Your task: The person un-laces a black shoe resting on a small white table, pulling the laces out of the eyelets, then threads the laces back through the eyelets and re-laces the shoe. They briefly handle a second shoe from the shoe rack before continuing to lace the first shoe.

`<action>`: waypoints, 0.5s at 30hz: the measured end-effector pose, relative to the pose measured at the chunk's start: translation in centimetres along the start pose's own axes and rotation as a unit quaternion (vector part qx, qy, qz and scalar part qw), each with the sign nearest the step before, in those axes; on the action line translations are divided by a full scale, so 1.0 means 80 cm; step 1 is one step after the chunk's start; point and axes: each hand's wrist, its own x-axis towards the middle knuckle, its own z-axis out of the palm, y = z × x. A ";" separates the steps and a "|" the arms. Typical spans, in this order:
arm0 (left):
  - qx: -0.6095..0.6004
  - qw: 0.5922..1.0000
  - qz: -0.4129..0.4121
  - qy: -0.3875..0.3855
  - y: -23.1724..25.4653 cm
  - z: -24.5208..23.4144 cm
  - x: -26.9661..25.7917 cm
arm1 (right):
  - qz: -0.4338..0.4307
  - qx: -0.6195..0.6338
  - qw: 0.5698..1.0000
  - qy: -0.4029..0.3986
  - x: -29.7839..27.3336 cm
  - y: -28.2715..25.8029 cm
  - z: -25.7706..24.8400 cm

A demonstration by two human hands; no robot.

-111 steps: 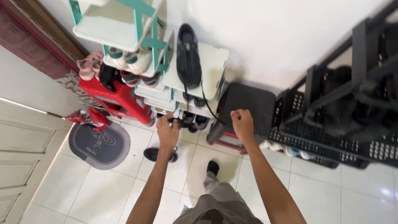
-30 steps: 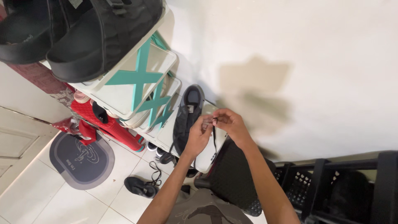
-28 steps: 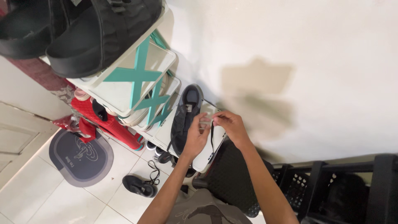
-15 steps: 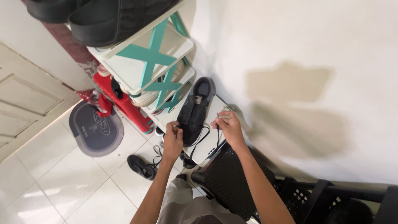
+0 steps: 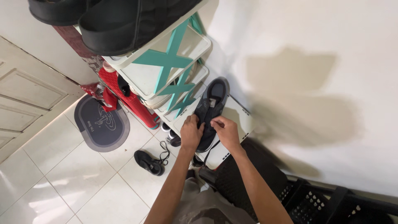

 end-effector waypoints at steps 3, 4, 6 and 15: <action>-0.096 0.995 -0.033 -0.002 -0.020 -0.002 0.002 | -0.015 -0.062 0.998 0.014 0.012 -0.011 0.019; -0.139 0.989 -0.056 -0.010 -0.027 -0.005 0.003 | -0.025 -0.075 0.997 0.007 0.017 -0.013 0.023; -0.180 0.979 -0.086 -0.042 -0.041 -0.013 0.011 | -0.046 -0.101 0.994 -0.007 0.025 -0.015 0.033; -0.237 0.950 -0.127 -0.158 -0.074 -0.018 0.049 | -0.077 -0.247 0.966 -0.017 0.040 0.001 0.048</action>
